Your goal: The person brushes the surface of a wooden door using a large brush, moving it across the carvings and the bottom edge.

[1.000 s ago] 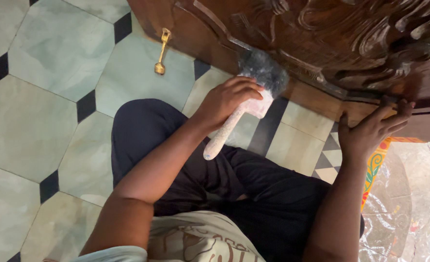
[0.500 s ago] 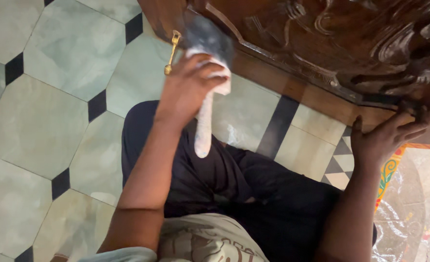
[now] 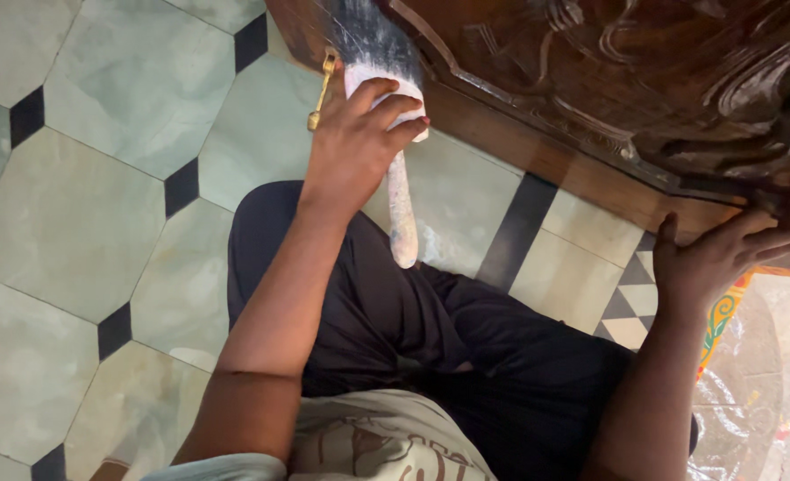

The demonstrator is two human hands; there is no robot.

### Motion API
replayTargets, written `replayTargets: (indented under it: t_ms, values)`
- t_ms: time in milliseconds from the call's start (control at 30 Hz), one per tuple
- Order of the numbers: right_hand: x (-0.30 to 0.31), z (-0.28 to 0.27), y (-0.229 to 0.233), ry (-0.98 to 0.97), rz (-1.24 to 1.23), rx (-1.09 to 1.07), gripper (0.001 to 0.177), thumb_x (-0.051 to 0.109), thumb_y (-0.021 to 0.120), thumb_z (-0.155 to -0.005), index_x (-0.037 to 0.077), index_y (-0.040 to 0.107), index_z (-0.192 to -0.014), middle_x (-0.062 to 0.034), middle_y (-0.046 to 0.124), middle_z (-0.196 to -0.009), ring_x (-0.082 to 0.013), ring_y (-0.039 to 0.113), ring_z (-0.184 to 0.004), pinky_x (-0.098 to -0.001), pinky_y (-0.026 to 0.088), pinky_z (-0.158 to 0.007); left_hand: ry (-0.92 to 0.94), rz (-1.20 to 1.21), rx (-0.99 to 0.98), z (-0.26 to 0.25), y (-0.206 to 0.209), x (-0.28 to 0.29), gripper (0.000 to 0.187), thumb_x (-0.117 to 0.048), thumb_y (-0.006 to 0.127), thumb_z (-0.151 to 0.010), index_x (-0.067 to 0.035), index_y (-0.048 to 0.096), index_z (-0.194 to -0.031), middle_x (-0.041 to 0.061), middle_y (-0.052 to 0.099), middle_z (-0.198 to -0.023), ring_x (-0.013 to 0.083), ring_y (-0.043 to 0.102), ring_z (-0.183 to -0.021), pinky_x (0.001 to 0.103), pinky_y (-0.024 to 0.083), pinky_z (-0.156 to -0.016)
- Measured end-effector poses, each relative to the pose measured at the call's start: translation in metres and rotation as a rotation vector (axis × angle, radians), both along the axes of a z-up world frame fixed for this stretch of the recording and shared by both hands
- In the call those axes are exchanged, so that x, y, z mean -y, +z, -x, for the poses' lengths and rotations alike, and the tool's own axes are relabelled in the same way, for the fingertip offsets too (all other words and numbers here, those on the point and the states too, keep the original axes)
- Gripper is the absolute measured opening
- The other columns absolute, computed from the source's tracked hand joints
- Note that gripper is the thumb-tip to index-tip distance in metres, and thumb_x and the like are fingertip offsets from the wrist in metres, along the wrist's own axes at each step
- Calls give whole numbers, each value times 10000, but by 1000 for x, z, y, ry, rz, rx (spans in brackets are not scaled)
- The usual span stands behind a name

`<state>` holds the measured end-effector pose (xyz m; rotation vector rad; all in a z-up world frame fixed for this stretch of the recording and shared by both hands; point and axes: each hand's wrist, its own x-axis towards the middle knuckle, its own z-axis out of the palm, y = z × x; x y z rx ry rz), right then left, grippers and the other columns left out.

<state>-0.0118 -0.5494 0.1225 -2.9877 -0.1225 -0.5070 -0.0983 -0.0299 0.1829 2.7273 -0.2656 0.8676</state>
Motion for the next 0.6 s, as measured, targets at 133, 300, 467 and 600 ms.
replayTargets:
  t_ms: [133, 300, 467, 600]
  values:
    - [7, -4, -9, -82, -17, -66, 1048, 277, 807, -894, -41, 141, -1638, -485, -78, -1613, -664, -14, -1528, -709, 153, -1283, -18, 68, -11, -5, -6, 3, 201, -130, 682, -879, -217, 824, -991, -87, 728, -1139, 176, 597, -1217, 589, 358, -1208]
    - [0, 0, -5, -79, -24, -61, 1066, 266, 802, -900, -37, 125, -1666, -477, -76, -1637, -665, -15, -1530, -700, 154, -1300, -108, 296, -37, -6, -10, 0, 197, -80, 678, -903, -174, 806, -1021, -54, 745, -1164, 218, 619, -1234, 430, 454, -1120]
    - [-3, 0, -2, -102, -58, -79, 1053, 303, 838, -907, -53, 155, -1624, -483, -60, -1618, -668, -18, -1523, -704, 157, -1337, -113, 271, 25, -9, -9, 4, 188, -88, 691, -845, -189, 825, -930, -61, 766, -1070, 208, 636, -1145, 503, 410, -1153]
    - [-2, 5, 1, -22, -6, -19, 1066, 275, 801, -894, -68, 129, -1648, -446, -56, -1664, -638, -17, -1546, -678, 118, -1329, -190, 369, -28, -11, -14, 6, 209, -98, 675, -868, -182, 821, -992, -54, 756, -1111, 210, 629, -1188, 434, 456, -1141]
